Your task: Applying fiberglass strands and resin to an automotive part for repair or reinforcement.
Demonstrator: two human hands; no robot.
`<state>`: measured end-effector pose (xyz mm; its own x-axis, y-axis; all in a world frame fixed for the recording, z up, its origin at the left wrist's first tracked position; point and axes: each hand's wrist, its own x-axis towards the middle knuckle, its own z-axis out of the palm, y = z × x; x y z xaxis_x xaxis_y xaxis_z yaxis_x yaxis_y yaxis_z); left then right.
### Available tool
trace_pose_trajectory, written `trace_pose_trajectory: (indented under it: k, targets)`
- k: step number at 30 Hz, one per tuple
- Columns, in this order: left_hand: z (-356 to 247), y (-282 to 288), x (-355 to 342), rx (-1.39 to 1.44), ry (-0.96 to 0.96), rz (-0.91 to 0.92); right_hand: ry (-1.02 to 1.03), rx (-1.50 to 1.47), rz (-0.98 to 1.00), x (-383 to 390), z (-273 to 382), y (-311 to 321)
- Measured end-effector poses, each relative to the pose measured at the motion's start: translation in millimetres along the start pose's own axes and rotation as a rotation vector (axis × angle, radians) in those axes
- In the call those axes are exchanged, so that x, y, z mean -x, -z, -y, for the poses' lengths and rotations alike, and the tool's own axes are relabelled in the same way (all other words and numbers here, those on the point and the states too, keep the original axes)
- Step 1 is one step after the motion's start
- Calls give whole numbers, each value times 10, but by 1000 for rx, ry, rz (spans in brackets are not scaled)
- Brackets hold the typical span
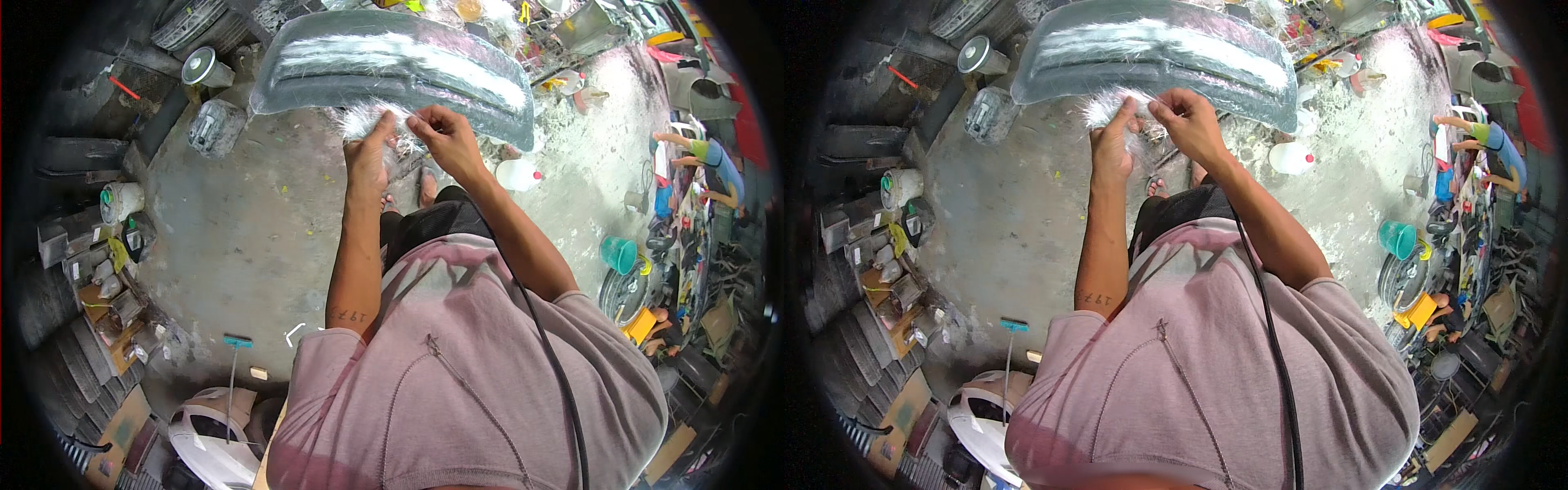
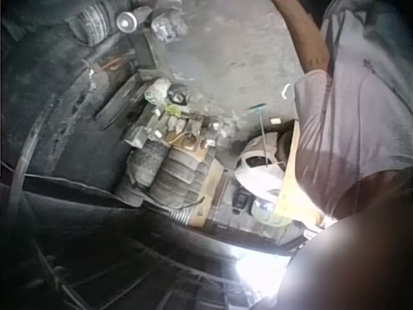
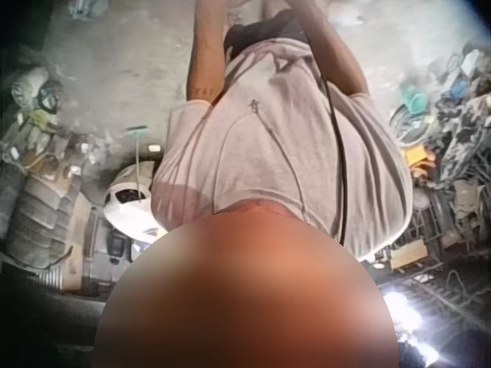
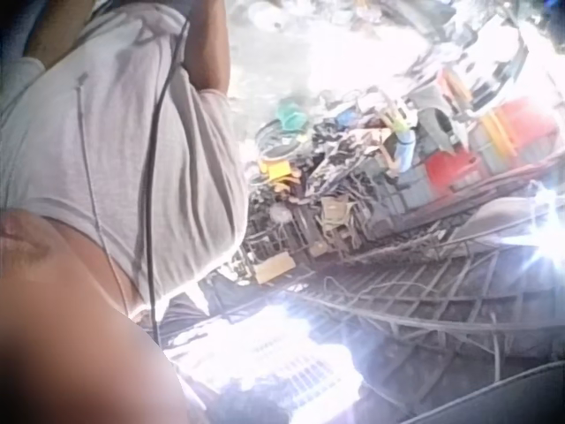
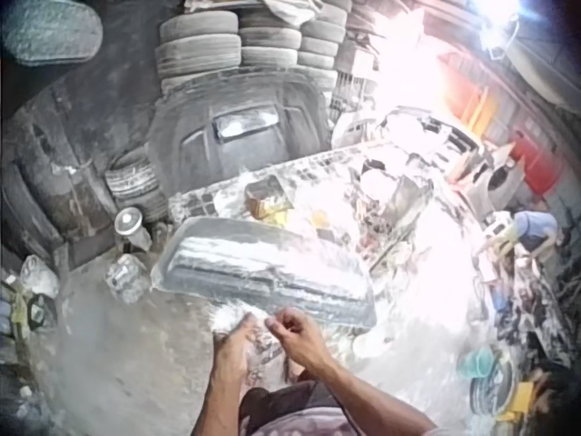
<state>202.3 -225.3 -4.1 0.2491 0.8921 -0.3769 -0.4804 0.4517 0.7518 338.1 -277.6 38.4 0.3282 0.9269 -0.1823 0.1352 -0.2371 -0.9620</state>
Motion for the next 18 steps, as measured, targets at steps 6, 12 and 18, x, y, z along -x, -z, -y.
trace_pose_trajectory:
  k: [6, 12, 18]
  targets:
    - [-216, 139, -75, 100, 33, -219, -14, -60, -18, -348, -221, 252]
    - [-545, 906, 137, 141, -95, -448, 136, 179, -68, -912, -508, 397]
    - [-816, 919, 403, 159, -204, -562, 124, 288, 61, -1291, -506, 244]
